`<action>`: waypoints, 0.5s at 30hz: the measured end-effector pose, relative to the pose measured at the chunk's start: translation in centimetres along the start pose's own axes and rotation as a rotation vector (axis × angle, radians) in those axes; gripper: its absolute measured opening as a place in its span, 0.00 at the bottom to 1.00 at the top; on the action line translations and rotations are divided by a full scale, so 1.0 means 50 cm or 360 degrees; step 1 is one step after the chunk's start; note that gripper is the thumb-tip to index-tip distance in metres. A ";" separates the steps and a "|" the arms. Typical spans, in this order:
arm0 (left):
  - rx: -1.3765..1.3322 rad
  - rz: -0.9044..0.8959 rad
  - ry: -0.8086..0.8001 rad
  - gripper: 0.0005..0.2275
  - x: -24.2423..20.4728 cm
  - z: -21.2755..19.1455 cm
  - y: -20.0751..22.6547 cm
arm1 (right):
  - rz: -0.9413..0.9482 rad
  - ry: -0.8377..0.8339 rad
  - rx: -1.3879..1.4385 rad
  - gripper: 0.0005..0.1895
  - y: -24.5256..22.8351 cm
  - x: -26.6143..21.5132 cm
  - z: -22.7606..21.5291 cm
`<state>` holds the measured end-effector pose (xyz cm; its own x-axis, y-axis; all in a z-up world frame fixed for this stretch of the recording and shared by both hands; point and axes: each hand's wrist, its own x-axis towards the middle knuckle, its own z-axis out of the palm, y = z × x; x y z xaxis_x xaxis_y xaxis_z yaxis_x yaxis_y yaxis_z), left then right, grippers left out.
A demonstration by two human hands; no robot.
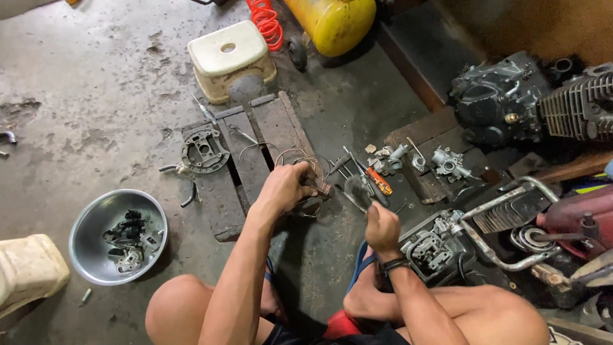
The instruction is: The person sits on the floor and uses a wire brush to scrub a small metal part held in their left hand. They repeatedly brush the part to remove grime, occasionally pausing to inspect it before continuing the cleaning process.
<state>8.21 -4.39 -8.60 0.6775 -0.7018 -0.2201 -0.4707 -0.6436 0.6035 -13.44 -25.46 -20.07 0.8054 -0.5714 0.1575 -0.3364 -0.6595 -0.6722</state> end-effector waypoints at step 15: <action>-0.0088 0.0014 -0.0007 0.23 -0.018 -0.026 0.041 | -0.0023 0.0091 0.0017 0.25 -0.013 -0.003 0.038</action>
<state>7.38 -4.68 -6.20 0.6709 -0.7087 -0.2182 -0.4443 -0.6198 0.6468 -12.40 -24.01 -21.05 0.7809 -0.5888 0.2083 -0.3192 -0.6629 -0.6773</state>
